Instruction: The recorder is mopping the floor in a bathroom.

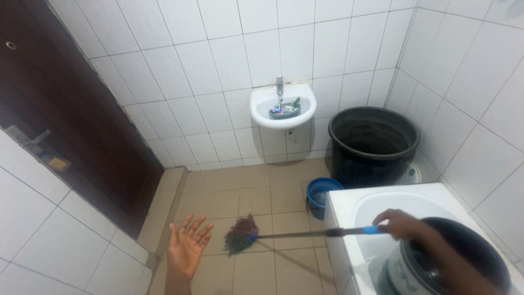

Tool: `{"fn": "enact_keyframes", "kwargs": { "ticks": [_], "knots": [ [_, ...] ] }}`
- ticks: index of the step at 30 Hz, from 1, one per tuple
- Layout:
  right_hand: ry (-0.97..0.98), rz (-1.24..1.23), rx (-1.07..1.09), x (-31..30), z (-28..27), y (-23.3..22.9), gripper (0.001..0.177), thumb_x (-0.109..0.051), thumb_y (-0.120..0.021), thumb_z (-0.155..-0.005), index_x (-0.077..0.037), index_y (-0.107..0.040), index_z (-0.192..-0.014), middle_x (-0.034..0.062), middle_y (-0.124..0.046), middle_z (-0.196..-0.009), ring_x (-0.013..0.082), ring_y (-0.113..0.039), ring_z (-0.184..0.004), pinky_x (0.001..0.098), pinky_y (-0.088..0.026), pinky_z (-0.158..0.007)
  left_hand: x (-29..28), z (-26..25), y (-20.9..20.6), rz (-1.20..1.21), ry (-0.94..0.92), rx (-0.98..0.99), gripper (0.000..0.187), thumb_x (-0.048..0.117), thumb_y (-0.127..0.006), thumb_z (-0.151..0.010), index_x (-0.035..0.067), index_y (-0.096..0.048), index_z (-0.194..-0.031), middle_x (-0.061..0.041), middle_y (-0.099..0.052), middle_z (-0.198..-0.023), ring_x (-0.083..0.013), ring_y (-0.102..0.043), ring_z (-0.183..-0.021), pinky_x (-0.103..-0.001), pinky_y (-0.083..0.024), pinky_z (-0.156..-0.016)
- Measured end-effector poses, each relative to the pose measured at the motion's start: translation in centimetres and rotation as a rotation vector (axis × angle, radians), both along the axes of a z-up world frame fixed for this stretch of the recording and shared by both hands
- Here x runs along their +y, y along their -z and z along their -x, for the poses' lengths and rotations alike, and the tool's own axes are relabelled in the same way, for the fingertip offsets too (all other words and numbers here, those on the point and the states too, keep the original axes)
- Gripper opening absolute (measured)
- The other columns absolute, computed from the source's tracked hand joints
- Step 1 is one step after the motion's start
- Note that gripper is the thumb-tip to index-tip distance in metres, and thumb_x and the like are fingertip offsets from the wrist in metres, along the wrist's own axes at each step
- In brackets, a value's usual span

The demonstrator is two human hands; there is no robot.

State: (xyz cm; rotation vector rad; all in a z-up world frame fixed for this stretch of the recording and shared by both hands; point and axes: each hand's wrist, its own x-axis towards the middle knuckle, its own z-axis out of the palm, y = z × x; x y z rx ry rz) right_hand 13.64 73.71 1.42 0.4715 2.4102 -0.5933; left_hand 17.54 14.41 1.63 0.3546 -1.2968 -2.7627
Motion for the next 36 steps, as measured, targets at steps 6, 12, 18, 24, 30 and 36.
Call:
{"fn": "enact_keyframes", "kwargs": {
  "ticks": [6,12,18,24,30,36],
  "knots": [
    [-0.160,-0.065,0.181,-3.9,0.7,0.9,0.032,-0.027,-0.071,-0.093,-0.017,-0.075,-0.123,0.0075,-0.078,-0.107,0.0203,-0.072,-0.097,0.0340,-0.058,-0.090,-1.9,2.5,0.3,0.036,0.010,0.003,0.077,0.064,-0.028,-0.101,0.006,-0.035,-0.152,-0.023,-0.051,-0.143,-0.0395,-0.056,-0.122,-0.047,-0.046,-0.097],
    [-0.229,-0.146,0.231,-8.0,2.8,3.0,0.026,-0.028,-0.074,-0.092,-0.016,-0.082,-0.114,0.0028,-0.076,-0.112,0.0162,-0.067,-0.101,0.0347,-0.052,-0.093,-3.6,6.0,-2.2,0.059,0.012,0.026,0.080,0.066,-0.027,-0.100,0.006,-0.034,-0.152,-0.023,-0.050,-0.144,-0.0390,-0.056,-0.122,-0.046,-0.046,-0.097],
    [-0.294,-0.127,0.215,-15.3,6.7,0.6,0.026,-0.030,-0.070,-0.091,-0.018,-0.079,-0.113,0.0057,-0.080,-0.102,0.0216,-0.076,-0.095,0.0379,-0.058,-0.092,-8.0,8.6,-2.5,0.051,0.028,0.049,0.080,0.067,-0.028,-0.099,0.008,-0.034,-0.153,-0.021,-0.052,-0.143,-0.0381,-0.057,-0.121,-0.046,-0.046,-0.097],
    [-0.551,-0.113,0.521,-22.6,13.5,4.3,0.029,-0.030,-0.072,-0.083,-0.013,-0.080,-0.105,0.0144,-0.077,-0.104,0.0312,-0.073,-0.100,0.0434,-0.058,-0.092,-12.4,6.4,-4.4,0.128,-0.101,-0.050,0.076,0.065,-0.024,-0.100,0.009,-0.036,-0.150,-0.022,-0.055,-0.141,-0.0364,-0.058,-0.122,-0.046,-0.047,-0.100],
    [-0.580,-0.101,0.651,-32.1,18.8,9.2,0.031,-0.031,-0.068,-0.084,-0.012,-0.078,-0.106,0.0176,-0.075,-0.103,0.0369,-0.071,-0.100,0.0476,-0.055,-0.094,-21.2,2.6,-1.6,0.114,-0.222,-0.055,0.075,0.063,-0.025,-0.101,0.007,-0.037,-0.150,-0.022,-0.053,-0.139,-0.0388,-0.056,-0.122,-0.050,-0.044,-0.099],
    [-0.487,-0.099,0.530,-37.4,17.7,7.9,0.032,-0.024,-0.067,-0.083,-0.015,-0.078,-0.112,0.0185,-0.077,-0.101,0.0366,-0.073,-0.098,0.0467,-0.058,-0.094,-26.8,-4.0,-1.9,0.109,-0.381,-0.104,0.072,0.062,-0.030,-0.100,0.009,-0.038,-0.149,-0.020,-0.053,-0.142,-0.0397,-0.054,-0.125,-0.046,-0.043,-0.100]
  ]
}}
